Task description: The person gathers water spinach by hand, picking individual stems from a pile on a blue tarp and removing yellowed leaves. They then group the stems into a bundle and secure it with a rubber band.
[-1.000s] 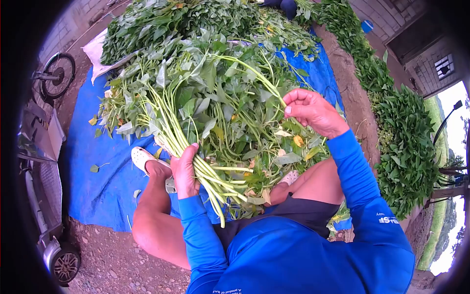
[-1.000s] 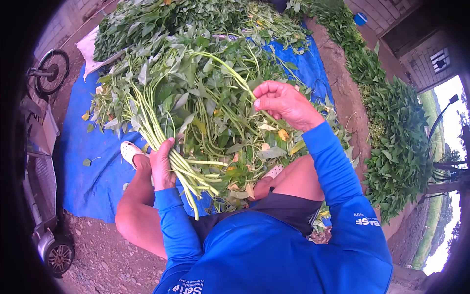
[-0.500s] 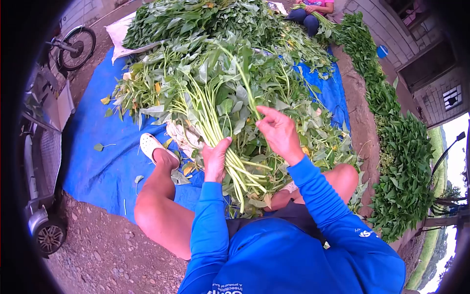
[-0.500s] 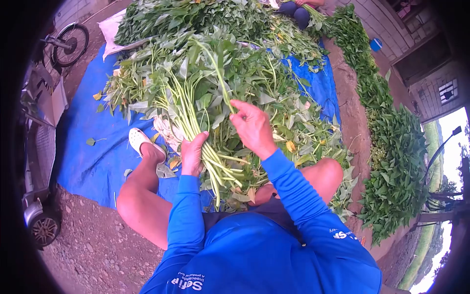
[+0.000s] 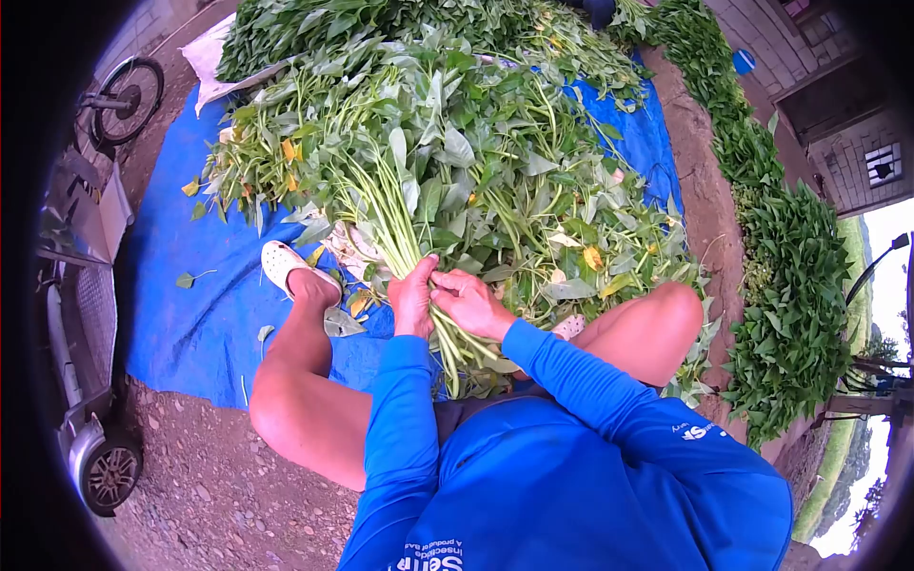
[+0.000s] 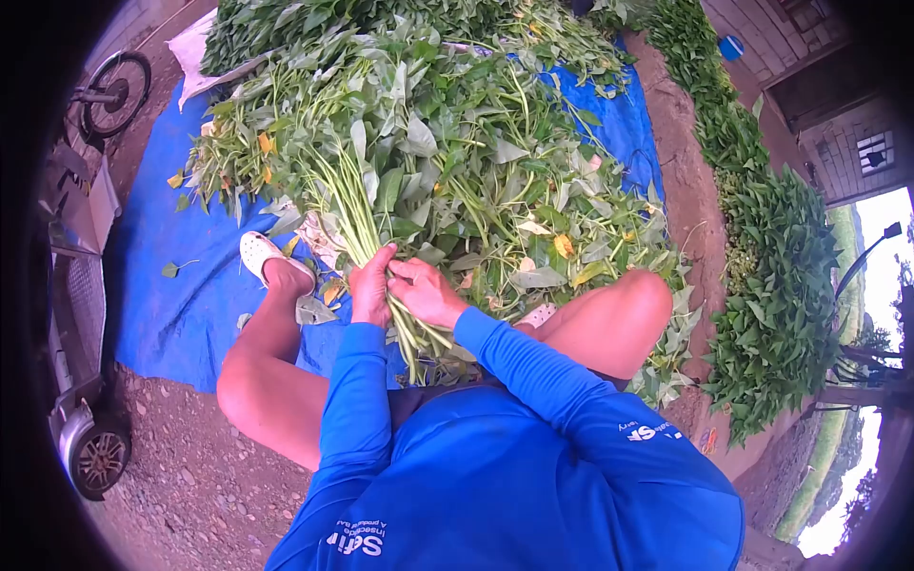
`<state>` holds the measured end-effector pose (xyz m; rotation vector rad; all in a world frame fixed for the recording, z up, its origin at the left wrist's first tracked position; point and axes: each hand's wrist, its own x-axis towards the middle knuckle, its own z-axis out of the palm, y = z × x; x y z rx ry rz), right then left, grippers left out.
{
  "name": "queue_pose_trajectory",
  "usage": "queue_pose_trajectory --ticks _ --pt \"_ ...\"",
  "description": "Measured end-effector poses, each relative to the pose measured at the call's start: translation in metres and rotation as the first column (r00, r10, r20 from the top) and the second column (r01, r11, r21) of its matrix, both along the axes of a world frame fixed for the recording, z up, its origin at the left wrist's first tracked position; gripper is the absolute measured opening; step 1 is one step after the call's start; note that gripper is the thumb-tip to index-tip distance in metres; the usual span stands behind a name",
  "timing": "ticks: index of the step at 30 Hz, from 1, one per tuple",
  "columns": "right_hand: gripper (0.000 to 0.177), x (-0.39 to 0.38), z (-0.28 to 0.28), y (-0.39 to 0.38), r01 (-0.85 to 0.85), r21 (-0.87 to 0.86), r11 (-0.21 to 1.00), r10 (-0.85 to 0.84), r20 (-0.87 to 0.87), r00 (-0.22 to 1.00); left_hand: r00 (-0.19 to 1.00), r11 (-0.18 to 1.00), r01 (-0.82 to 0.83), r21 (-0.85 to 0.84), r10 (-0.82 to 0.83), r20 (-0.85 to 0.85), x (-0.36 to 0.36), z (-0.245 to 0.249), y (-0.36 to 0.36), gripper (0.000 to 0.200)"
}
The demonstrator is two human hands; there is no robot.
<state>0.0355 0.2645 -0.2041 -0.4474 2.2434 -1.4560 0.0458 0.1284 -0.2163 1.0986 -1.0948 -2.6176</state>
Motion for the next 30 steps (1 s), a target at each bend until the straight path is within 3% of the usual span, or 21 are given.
queue_pose_trajectory --ticks 1,3,5,6,9,12,16,19,20,23,26,28,30 --pt "0.035 -0.007 0.001 0.003 -0.071 -0.070 0.995 0.068 -0.035 0.997 0.999 0.995 -0.044 -0.094 0.041 -0.028 0.001 0.007 -0.004 0.029" --pt "0.029 -0.037 0.018 0.024 0.282 -0.127 0.951 -0.223 0.351 0.909 0.999 0.981 -0.050 -0.186 0.045 -0.030 0.002 0.022 -0.020 0.027" --pt "0.026 -0.089 -0.039 0.063 0.566 0.071 0.821 -0.567 -0.017 0.824 0.999 0.964 0.048 -0.263 -0.047 0.010 0.003 0.035 -0.045 0.029" --pt "0.025 -0.109 -0.061 0.078 0.627 0.166 0.761 -0.608 -0.155 0.779 0.999 0.959 0.047 -0.279 -0.053 -0.013 0.004 0.043 -0.049 0.027" --pt "0.028 -0.131 -0.055 0.085 0.583 0.250 0.773 -0.555 -0.180 0.812 0.997 0.946 0.062 -0.317 -0.074 -0.026 0.000 0.049 -0.054 0.026" --pt "0.033 -0.138 -0.068 0.077 0.446 0.299 0.844 -0.297 -0.432 0.852 0.996 0.952 0.083 -0.295 -0.088 -0.003 -0.001 0.057 -0.045 0.023" --pt "0.037 -0.162 -0.081 0.052 0.591 0.213 0.778 -0.503 -0.355 0.788 0.994 0.960 0.107 -0.261 -0.099 0.045 -0.004 0.050 -0.038 0.028" --pt "0.032 -0.165 -0.076 0.046 0.556 0.341 0.758 -0.420 -0.396 0.816 0.992 0.954 0.127 -0.271 -0.117 0.054 -0.005 0.044 -0.040 0.028" --pt "0.029 -0.166 -0.072 0.048 0.532 0.347 0.773 -0.394 -0.395 0.830 0.994 0.937 0.105 -0.334 -0.103 0.024 -0.004 0.041 -0.039 0.019" --pt "0.031 -0.164 -0.044 0.058 0.441 0.265 0.857 -0.316 -0.404 0.858 0.996 0.933 0.083 -0.349 -0.091 -0.006 -0.004 0.043 -0.043 0.018" --pt "0.033 -0.158 -0.008 0.074 0.397 0.148 0.906 -0.366 -0.197 0.909 0.995 0.930 0.092 -0.355 -0.097 0.002 -0.003 0.046 -0.044 0.017" --pt "0.036 -0.150 0.051 0.080 0.380 0.102 0.920 -0.374 -0.070 0.925 0.994 0.933 0.100 -0.345 -0.108 -0.004 -0.004 0.055 -0.042 0.018" --pt "0.030 -0.155 0.082 0.100 0.409 -0.008 0.913 -0.407 -0.100 0.908 0.996 0.939 0.063 -0.338 -0.079 -0.032 -0.004 0.063 -0.038 0.022"
